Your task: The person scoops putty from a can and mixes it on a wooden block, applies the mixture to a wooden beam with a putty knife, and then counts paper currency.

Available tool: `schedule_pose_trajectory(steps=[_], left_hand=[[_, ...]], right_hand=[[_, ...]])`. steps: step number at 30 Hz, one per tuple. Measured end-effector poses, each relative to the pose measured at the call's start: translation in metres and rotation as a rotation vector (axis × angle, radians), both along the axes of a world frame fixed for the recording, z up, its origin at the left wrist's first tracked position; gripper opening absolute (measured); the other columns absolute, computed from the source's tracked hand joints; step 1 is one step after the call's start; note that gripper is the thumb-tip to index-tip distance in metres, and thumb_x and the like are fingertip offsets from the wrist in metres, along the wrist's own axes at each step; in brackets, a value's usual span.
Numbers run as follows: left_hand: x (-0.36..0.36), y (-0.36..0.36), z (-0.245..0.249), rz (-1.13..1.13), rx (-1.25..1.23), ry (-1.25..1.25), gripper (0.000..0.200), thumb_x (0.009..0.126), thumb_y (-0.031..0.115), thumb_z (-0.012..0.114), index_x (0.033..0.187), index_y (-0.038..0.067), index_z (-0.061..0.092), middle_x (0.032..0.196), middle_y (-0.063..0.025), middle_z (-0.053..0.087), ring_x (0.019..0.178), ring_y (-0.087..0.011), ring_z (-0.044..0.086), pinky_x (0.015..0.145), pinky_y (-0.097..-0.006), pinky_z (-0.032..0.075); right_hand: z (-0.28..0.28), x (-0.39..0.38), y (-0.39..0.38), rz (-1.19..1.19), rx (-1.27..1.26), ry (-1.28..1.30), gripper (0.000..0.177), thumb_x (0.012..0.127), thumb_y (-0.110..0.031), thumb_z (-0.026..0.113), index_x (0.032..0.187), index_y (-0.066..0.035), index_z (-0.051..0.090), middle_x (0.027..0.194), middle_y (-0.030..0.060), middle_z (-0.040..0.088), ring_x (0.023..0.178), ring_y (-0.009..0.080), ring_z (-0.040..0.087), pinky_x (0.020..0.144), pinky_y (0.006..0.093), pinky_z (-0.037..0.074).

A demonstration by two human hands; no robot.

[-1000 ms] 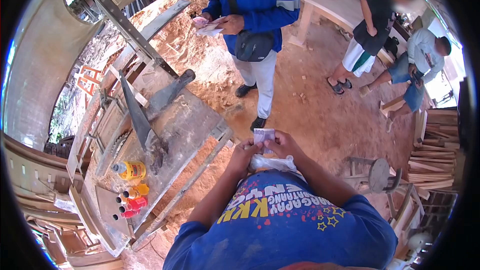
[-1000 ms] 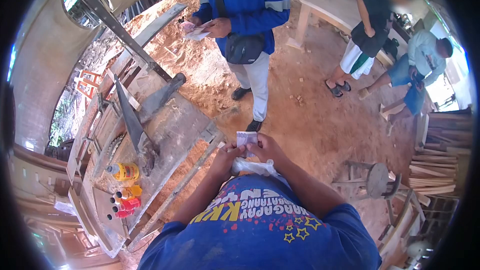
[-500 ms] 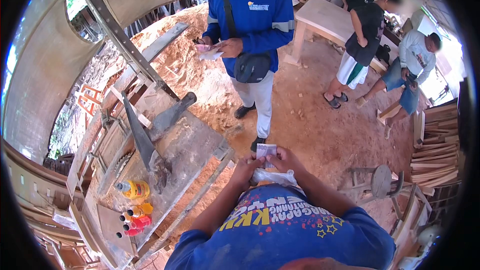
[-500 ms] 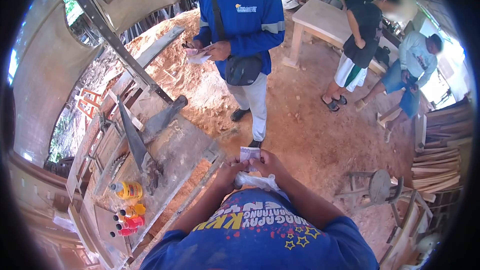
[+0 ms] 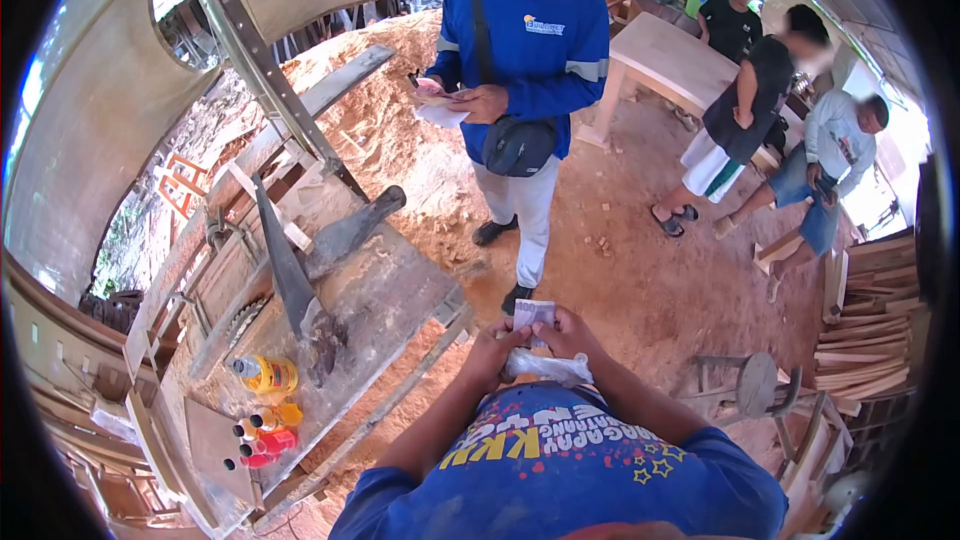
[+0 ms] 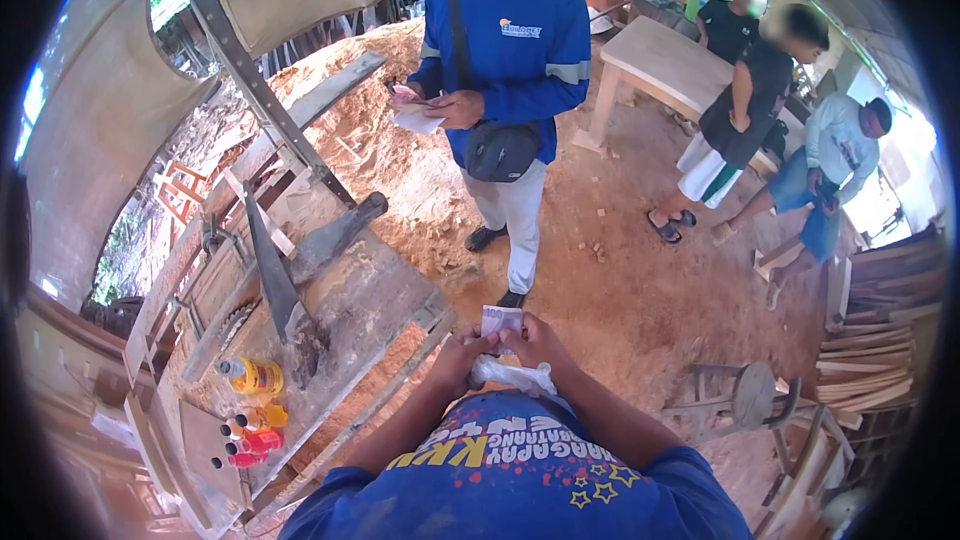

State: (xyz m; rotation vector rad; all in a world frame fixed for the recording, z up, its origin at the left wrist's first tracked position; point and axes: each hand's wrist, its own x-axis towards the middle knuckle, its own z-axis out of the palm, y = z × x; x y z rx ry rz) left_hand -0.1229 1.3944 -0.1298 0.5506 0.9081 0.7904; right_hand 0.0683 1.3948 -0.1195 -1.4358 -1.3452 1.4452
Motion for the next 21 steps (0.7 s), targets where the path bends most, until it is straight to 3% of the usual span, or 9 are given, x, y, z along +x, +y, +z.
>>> schedule_pose_trajectory(steps=[7, 13, 17, 21], left_hand=[[-0.008, -0.001, -0.004, 0.033, 0.011, -0.052, 0.020, 0.099, 0.017, 0.071, 0.114, 0.004, 0.069, 0.094, -0.0031, 0.070, 0.071, -0.0098, 0.062, 0.060, -0.0257, 0.047], [-0.016, 0.000, -0.003, 0.035, -0.036, -0.021, 0.019, 0.099, 0.018, 0.071, 0.112, 0.004, 0.069, 0.092, -0.0033, 0.070, 0.069, -0.0109, 0.063, 0.058, -0.0269, 0.048], [-0.018, 0.001, -0.015, 0.031, -0.026, -0.048, 0.020, 0.099, 0.018, 0.071, 0.112, 0.003, 0.069, 0.093, -0.0037, 0.070, 0.070, -0.0116, 0.064, 0.060, -0.0279, 0.050], [-0.015, 0.001, -0.016, 0.075, -0.016, -0.027, 0.014, 0.099, 0.019, 0.072, 0.103, 0.006, 0.068, 0.082, 0.0000, 0.066, 0.059, -0.0087, 0.059, 0.048, -0.0259, 0.042]], right_hand=[[0.000, -0.009, 0.003, -0.039, -0.024, 0.049, 0.037, 0.102, -0.025, 0.066, 0.123, 0.005, 0.062, 0.109, 0.0137, 0.073, 0.099, 0.0190, 0.071, 0.086, 0.0346, 0.057], [0.003, -0.004, 0.013, -0.247, -0.186, 0.049, 0.031, 0.103, -0.026, 0.069, 0.115, 0.001, 0.064, 0.085, 0.0036, 0.068, 0.073, 0.0092, 0.060, 0.063, 0.0279, 0.048], [0.012, 0.002, 0.012, -0.278, -0.090, 0.030, 0.024, 0.101, -0.024, 0.072, 0.100, -0.001, 0.066, 0.077, -0.0018, 0.061, 0.066, 0.0048, 0.050, 0.057, 0.0265, 0.040], [0.012, 0.005, 0.009, -0.273, -0.065, 0.060, 0.022, 0.101, -0.021, 0.072, 0.092, -0.003, 0.067, 0.074, -0.0042, 0.059, 0.063, 0.0039, 0.048, 0.056, 0.0257, 0.039]])
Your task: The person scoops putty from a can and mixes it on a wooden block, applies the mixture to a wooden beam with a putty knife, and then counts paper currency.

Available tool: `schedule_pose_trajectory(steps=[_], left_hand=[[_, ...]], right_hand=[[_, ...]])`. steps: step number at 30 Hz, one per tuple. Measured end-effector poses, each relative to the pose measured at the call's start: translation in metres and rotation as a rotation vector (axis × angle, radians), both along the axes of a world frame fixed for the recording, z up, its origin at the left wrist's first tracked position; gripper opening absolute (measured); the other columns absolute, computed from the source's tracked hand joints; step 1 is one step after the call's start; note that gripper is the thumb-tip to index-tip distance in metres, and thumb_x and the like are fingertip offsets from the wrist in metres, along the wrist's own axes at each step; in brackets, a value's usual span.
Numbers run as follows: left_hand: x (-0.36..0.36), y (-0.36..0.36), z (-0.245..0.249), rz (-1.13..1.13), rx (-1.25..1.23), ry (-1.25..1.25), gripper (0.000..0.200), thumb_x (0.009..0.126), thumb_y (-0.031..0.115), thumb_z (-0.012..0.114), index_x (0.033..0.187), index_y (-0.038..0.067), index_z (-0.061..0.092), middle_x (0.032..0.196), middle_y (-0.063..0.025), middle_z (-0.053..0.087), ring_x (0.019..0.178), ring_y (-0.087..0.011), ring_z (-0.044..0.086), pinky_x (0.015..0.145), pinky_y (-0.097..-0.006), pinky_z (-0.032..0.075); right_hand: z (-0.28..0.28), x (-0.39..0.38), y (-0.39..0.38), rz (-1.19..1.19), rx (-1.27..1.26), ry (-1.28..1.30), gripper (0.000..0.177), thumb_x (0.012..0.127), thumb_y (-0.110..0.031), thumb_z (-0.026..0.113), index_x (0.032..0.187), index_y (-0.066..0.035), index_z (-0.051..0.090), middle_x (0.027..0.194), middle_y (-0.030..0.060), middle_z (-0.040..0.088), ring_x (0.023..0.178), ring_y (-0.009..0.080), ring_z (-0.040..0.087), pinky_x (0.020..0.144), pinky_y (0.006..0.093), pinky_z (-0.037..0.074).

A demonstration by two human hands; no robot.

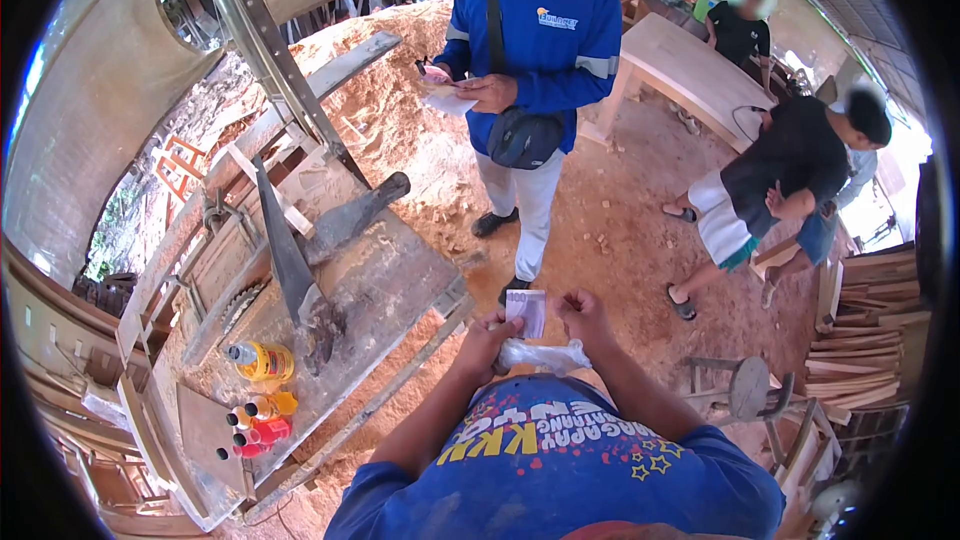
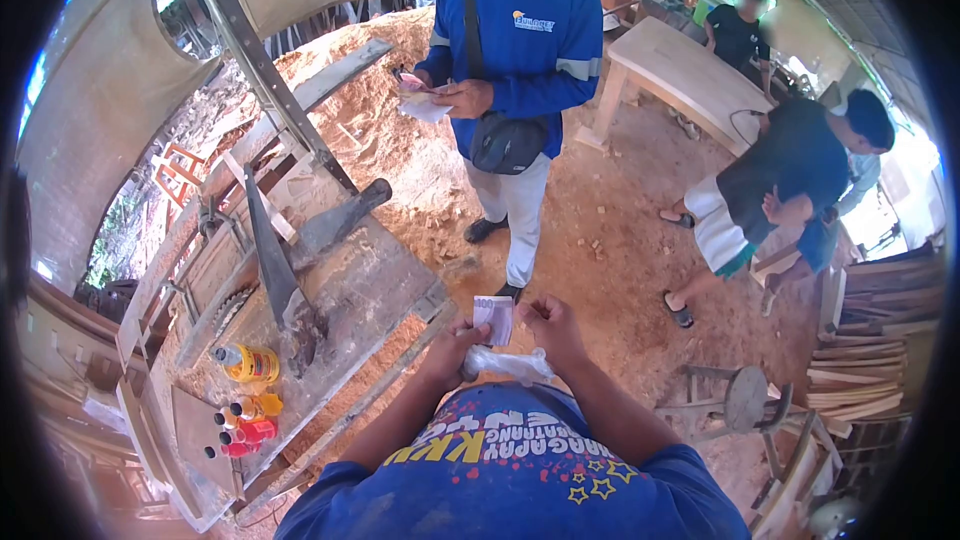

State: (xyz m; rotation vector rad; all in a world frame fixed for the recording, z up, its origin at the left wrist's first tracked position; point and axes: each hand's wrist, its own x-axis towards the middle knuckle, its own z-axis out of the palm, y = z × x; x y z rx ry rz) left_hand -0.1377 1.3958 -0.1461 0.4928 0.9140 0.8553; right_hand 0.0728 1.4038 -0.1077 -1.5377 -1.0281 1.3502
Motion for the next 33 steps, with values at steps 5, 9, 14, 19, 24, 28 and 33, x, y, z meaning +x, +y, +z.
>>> schedule_pose_trajectory(steps=[5, 9, 14, 19, 24, 28, 33], left_hand=[[-0.001, 0.000, 0.004, -0.007, -0.008, -0.006, 0.014, 0.099, 0.018, 0.072, 0.104, 0.006, 0.068, 0.084, -0.0002, 0.066, 0.061, -0.0083, 0.059, 0.051, -0.0258, 0.043], [-0.001, 0.001, 0.010, 0.005, -0.006, -0.035, 0.014, 0.099, 0.016, 0.072, 0.106, 0.004, 0.069, 0.088, -0.0009, 0.068, 0.065, -0.0088, 0.061, 0.057, -0.0260, 0.047], [-0.004, 0.001, 0.010, -0.011, 0.005, -0.051, 0.015, 0.099, 0.016, 0.072, 0.108, 0.004, 0.070, 0.090, -0.0004, 0.069, 0.066, -0.0086, 0.061, 0.060, -0.0254, 0.048], [-0.009, -0.001, 0.006, -0.015, 0.006, -0.036, 0.015, 0.098, 0.015, 0.073, 0.108, 0.004, 0.071, 0.087, 0.0000, 0.069, 0.067, -0.0083, 0.061, 0.061, -0.0255, 0.048], [-0.013, -0.003, 0.018, -0.011, -0.014, -0.052, 0.015, 0.098, 0.015, 0.073, 0.108, 0.004, 0.070, 0.087, -0.0002, 0.069, 0.067, -0.0085, 0.061, 0.061, -0.0258, 0.048], [-0.016, -0.004, 0.015, -0.005, -0.019, -0.059, 0.015, 0.098, 0.015, 0.073, 0.108, 0.004, 0.070, 0.089, -0.0008, 0.069, 0.069, -0.0092, 0.062, 0.062, -0.0264, 0.049], [-0.017, -0.005, 0.012, 0.010, -0.025, -0.057, 0.017, 0.098, 0.015, 0.074, 0.109, 0.003, 0.069, 0.090, -0.0020, 0.069, 0.071, -0.0108, 0.064, 0.064, -0.0273, 0.051]], right_hand=[[0.006, -0.001, -0.004, 0.006, -0.004, 0.057, 0.021, 0.103, -0.021, 0.070, 0.091, -0.004, 0.067, 0.071, -0.0061, 0.056, 0.061, 0.0028, 0.046, 0.054, 0.0246, 0.037], [0.004, -0.002, -0.004, 0.013, 0.002, 0.094, 0.022, 0.104, -0.022, 0.068, 0.090, -0.005, 0.067, 0.071, -0.0067, 0.055, 0.059, 0.0022, 0.044, 0.052, 0.0240, 0.035], [0.002, -0.004, -0.006, 0.012, 0.005, 0.143, 0.023, 0.106, -0.022, 0.064, 0.089, -0.007, 0.065, 0.069, -0.0076, 0.053, 0.057, 0.0016, 0.042, 0.050, 0.0234, 0.032], [0.004, -0.009, -0.007, -0.007, -0.052, 0.257, 0.028, 0.109, -0.029, 0.059, 0.089, -0.009, 0.060, 0.067, -0.0077, 0.046, 0.054, 0.0022, 0.037, 0.047, 0.0246, 0.027], [0.011, -0.015, -0.008, 0.008, -0.067, 0.318, 0.034, 0.111, -0.037, 0.055, 0.088, -0.012, 0.054, 0.068, -0.0076, 0.042, 0.053, 0.0028, 0.033, 0.047, 0.0245, 0.026], [0.011, -0.017, -0.008, 0.027, -0.069, 0.329, 0.038, 0.111, -0.041, 0.052, 0.086, -0.013, 0.052, 0.068, -0.0073, 0.042, 0.053, 0.0030, 0.034, 0.046, 0.0241, 0.027], [0.005, -0.019, -0.007, 0.007, -0.048, 0.268, 0.042, 0.111, -0.048, 0.050, 0.085, -0.014, 0.050, 0.066, -0.0067, 0.041, 0.053, 0.0032, 0.035, 0.046, 0.0244, 0.027]])
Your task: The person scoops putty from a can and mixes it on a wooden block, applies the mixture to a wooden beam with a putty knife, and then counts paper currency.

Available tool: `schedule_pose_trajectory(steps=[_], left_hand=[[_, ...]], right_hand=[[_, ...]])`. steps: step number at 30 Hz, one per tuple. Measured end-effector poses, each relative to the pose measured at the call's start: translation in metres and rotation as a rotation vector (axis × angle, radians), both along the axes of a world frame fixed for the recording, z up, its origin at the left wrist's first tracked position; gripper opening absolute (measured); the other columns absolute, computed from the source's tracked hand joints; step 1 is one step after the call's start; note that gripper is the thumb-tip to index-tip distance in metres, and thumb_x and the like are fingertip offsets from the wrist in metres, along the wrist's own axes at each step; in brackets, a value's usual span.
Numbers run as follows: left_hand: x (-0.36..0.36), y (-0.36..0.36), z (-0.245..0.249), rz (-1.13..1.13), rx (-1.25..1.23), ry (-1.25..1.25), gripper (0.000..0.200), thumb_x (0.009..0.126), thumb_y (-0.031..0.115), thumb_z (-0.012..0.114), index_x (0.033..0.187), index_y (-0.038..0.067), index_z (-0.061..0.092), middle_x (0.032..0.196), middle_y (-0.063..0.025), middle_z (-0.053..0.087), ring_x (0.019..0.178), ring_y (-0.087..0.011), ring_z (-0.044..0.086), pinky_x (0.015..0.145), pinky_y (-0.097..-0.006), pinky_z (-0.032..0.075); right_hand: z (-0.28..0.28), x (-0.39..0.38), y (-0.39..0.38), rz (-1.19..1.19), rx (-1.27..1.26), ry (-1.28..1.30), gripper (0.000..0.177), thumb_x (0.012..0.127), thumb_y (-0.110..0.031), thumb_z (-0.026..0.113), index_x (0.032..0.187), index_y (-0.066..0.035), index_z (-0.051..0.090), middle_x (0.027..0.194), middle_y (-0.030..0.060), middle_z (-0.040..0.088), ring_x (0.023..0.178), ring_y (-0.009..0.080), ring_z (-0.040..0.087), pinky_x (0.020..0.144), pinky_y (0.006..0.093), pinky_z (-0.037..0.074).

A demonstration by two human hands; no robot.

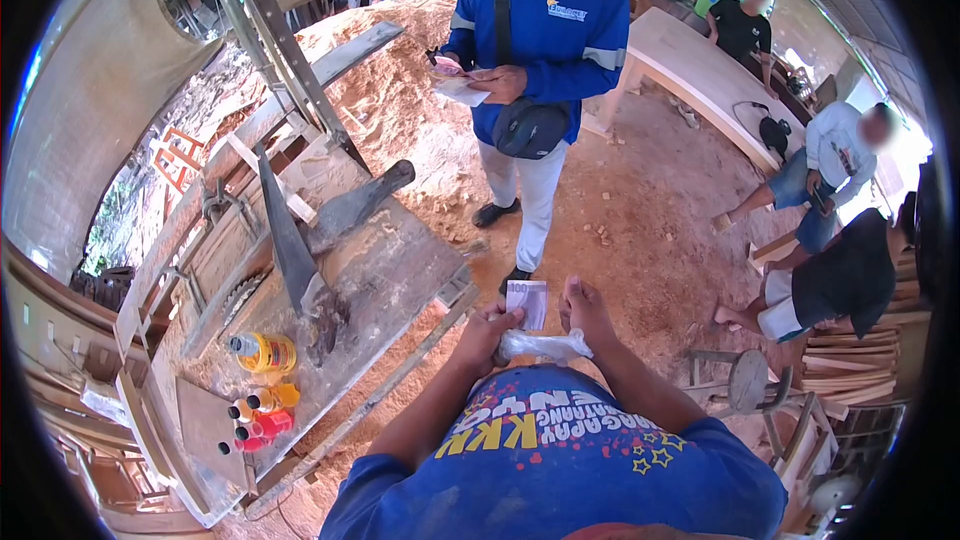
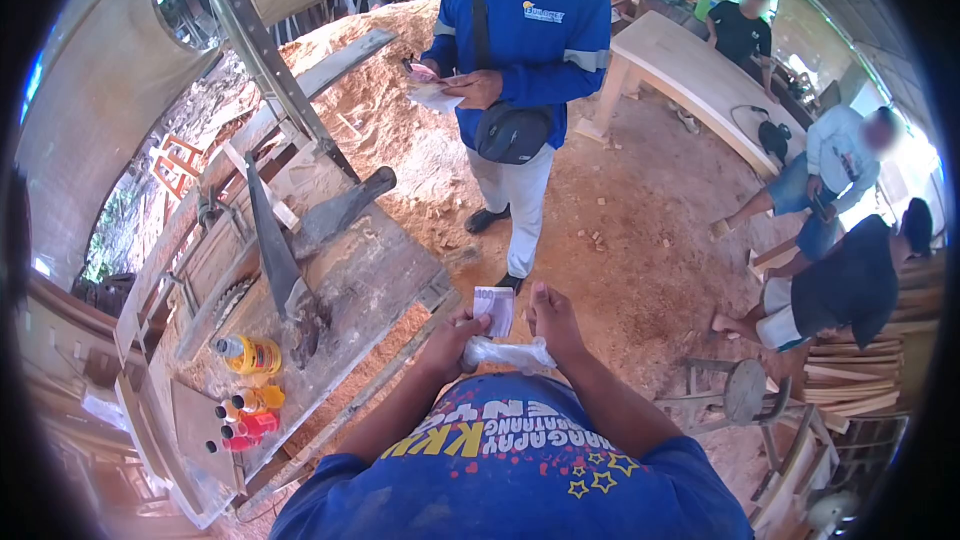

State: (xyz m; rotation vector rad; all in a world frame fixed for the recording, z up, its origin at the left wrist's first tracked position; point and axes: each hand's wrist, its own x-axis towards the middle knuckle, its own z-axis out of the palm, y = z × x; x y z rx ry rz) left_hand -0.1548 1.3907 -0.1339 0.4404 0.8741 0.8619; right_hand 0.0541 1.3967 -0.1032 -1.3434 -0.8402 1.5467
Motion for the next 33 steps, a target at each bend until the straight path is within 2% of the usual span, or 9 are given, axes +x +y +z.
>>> schedule_pose_trajectory(steps=[14, 22, 33], left_hand=[[-0.004, -0.004, 0.004, -0.006, 0.012, -0.009, 0.018, 0.099, 0.015, 0.073, 0.111, 0.003, 0.069, 0.096, -0.0029, 0.069, 0.079, -0.0120, 0.065, 0.071, -0.0285, 0.053], [-0.006, -0.007, -0.005, -0.004, 0.013, -0.003, 0.018, 0.098, 0.015, 0.074, 0.110, 0.003, 0.069, 0.095, -0.0032, 0.069, 0.080, -0.0122, 0.065, 0.071, -0.0290, 0.053], [-0.004, -0.010, 0.000, 0.013, -0.025, -0.007, 0.013, 0.098, 0.014, 0.072, 0.106, 0.004, 0.067, 0.091, -0.0025, 0.068, 0.076, -0.0129, 0.065, 0.068, -0.0303, 0.053]], right_hand=[[0.000, -0.003, 0.000, -0.001, -0.032, 0.006, 0.039, 0.107, -0.045, 0.060, 0.085, -0.015, 0.050, 0.065, -0.0079, 0.040, 0.051, 0.0030, 0.035, 0.045, 0.0256, 0.028], [0.000, -0.005, -0.004, -0.010, -0.043, -0.022, 0.039, 0.107, -0.047, 0.061, 0.086, -0.014, 0.053, 0.065, -0.0072, 0.044, 0.051, 0.0034, 0.038, 0.046, 0.0256, 0.030], [0.002, -0.006, -0.008, -0.016, -0.044, 0.002, 0.038, 0.106, -0.046, 0.062, 0.087, -0.015, 0.052, 0.066, -0.0083, 0.042, 0.051, 0.0025, 0.036, 0.045, 0.0245, 0.028]])
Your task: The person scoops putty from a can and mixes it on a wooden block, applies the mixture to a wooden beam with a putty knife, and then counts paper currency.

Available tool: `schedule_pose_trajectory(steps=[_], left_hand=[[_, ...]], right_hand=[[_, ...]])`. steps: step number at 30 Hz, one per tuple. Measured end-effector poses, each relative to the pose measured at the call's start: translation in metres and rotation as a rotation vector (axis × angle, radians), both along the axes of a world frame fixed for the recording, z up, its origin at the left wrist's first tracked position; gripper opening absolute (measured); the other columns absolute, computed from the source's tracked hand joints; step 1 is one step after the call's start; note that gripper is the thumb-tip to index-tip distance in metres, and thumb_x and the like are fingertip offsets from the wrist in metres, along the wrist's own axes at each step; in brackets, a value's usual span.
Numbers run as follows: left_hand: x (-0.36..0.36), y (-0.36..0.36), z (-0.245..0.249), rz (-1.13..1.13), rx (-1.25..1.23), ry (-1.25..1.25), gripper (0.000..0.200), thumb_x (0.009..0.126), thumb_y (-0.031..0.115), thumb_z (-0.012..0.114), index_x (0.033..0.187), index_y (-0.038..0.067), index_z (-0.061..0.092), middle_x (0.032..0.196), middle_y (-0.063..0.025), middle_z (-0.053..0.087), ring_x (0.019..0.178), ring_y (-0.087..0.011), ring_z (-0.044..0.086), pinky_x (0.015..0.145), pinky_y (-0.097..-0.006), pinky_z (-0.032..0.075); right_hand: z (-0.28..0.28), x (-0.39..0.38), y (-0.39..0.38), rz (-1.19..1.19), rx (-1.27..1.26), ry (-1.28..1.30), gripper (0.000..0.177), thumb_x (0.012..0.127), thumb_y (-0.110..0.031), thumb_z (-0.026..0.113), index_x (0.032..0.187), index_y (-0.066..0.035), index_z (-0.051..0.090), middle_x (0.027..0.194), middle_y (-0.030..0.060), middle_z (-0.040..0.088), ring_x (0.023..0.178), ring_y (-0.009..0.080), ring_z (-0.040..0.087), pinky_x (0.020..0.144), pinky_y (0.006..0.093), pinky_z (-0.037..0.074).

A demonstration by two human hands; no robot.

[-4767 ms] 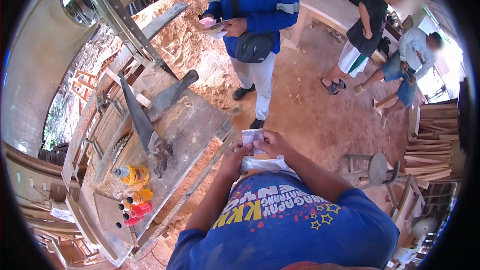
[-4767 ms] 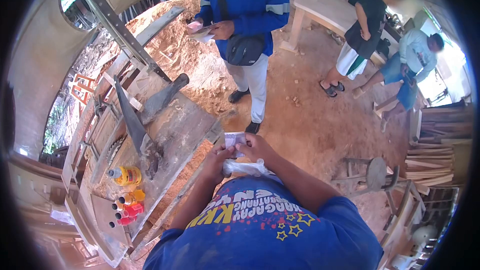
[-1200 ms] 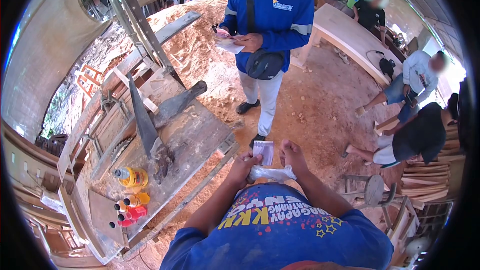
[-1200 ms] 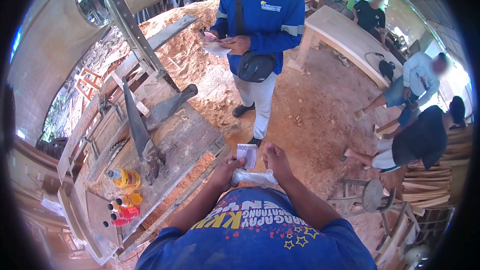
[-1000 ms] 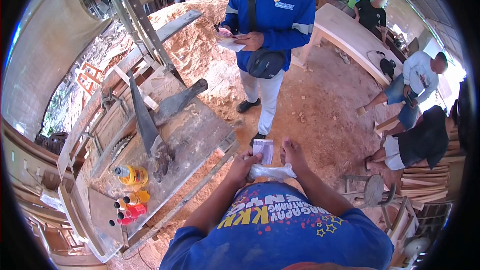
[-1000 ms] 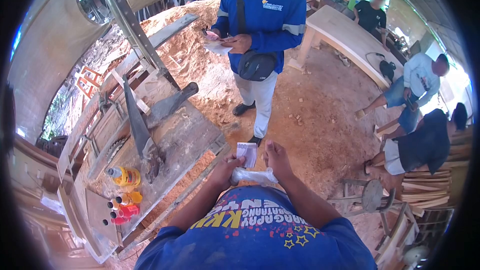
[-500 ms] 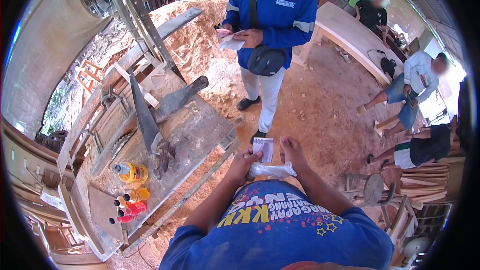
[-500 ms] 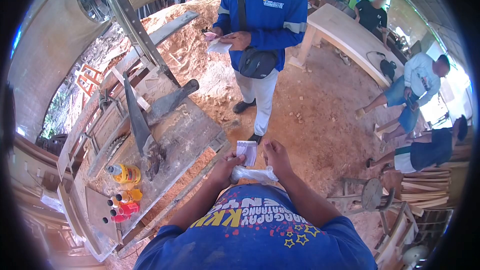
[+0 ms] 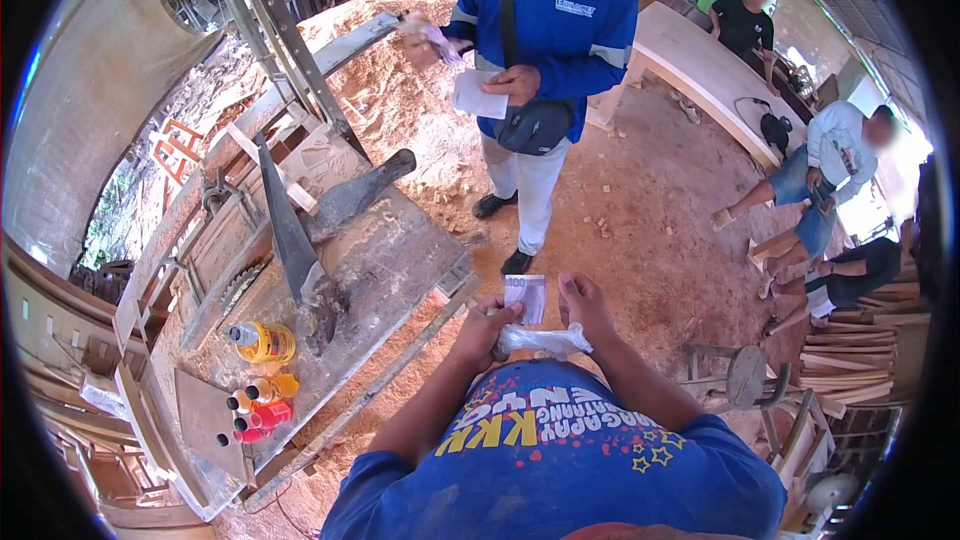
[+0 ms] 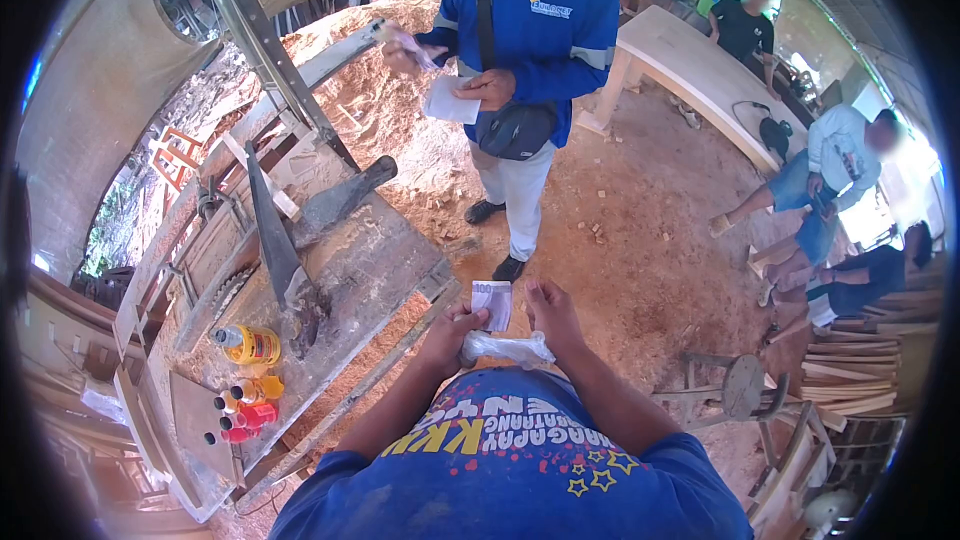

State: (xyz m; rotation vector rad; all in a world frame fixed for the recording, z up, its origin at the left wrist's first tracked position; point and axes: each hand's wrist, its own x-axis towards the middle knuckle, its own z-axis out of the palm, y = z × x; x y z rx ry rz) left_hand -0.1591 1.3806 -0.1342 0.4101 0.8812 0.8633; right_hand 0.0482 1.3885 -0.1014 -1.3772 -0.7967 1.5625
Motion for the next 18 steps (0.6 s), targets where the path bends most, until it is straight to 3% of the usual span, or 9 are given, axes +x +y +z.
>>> schedule_pose_trajectory(steps=[18], left_hand=[[0.001, -0.012, -0.004, 0.013, -0.015, 0.010, 0.014, 0.098, 0.014, 0.072, 0.106, 0.004, 0.066, 0.092, -0.0036, 0.068, 0.075, -0.0119, 0.065, 0.067, -0.0281, 0.053]], right_hand=[[-0.005, -0.005, -0.009, 0.026, -0.068, 0.004, 0.037, 0.108, -0.046, 0.059, 0.088, -0.015, 0.051, 0.064, -0.0073, 0.041, 0.049, 0.0045, 0.035, 0.043, 0.0259, 0.026]])
